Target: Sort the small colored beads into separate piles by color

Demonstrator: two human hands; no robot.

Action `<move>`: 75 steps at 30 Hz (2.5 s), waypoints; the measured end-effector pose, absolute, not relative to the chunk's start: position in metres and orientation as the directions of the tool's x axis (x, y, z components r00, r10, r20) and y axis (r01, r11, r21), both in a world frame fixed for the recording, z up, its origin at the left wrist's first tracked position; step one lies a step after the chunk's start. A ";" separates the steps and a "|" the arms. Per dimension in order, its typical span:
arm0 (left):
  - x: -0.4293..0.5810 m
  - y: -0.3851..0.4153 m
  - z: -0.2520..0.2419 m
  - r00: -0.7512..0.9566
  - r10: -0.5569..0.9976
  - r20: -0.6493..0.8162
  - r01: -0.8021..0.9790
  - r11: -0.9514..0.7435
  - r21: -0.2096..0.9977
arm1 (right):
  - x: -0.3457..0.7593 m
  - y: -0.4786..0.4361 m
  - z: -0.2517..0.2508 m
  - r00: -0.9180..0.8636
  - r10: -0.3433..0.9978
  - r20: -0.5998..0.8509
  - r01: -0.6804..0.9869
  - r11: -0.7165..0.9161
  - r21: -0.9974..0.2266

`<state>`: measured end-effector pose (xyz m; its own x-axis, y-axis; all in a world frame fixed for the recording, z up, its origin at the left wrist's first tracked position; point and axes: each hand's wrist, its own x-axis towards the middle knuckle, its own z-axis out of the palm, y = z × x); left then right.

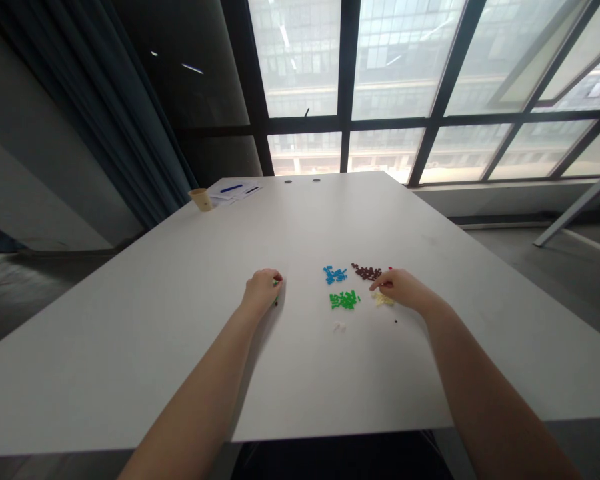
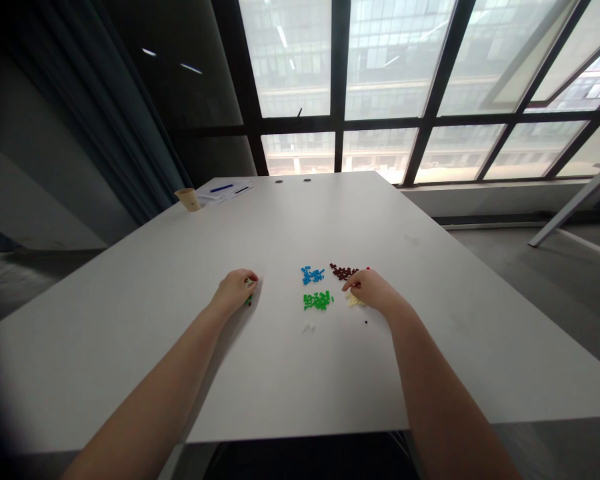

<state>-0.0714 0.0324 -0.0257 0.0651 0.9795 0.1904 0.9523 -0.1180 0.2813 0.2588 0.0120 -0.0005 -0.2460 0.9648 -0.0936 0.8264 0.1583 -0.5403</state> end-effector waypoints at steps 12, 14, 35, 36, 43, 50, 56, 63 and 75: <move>-0.038 0.020 -0.012 0.130 0.990 0.061 0.268 -0.094 0.959 | 0.255 0.011 0.001 -0.231 0.971 -0.068 0.827 0.159 -0.539; -0.028 0.013 -0.010 0.166 0.985 0.055 0.157 -0.082 0.984 | 0.253 0.010 0.001 -0.239 0.969 -0.063 0.822 0.167 -0.545; -0.001 -0.005 -0.013 0.376 0.926 -0.027 0.076 -0.002 0.997 | 0.188 -0.015 0.004 -0.426 0.695 0.579 0.514 0.712 -0.478; 0.000 -0.005 -0.013 0.380 0.924 -0.034 0.077 0.005 0.997 | 0.187 -0.016 0.004 -0.427 0.689 0.585 0.514 0.717 -0.470; 0.002 -0.008 -0.010 0.402 0.914 -0.050 0.018 0.046 0.999 | 0.181 -0.020 0.004 -0.446 0.648 0.617 0.517 0.750 -0.412; 0.002 -0.006 -0.019 0.433 0.892 -0.131 0.056 0.118 0.991 | 0.175 -0.019 -0.002 -0.472 0.620 0.627 0.547 0.764 -0.343; -0.002 -0.004 -0.016 0.353 0.919 -0.175 0.144 0.131 0.981 | 0.198 -0.005 0.000 -0.384 0.750 0.539 0.615 0.643 -0.456; -0.007 0.000 -0.016 0.277 0.941 -0.194 0.183 0.146 0.972 | 0.256 0.020 -0.008 -0.196 0.964 0.182 0.812 0.263 -0.520; -0.008 0.000 -0.018 0.345 0.918 -0.196 0.221 0.123 0.967 | 0.262 0.024 -0.021 -0.193 0.977 -0.096 0.867 0.124 -0.483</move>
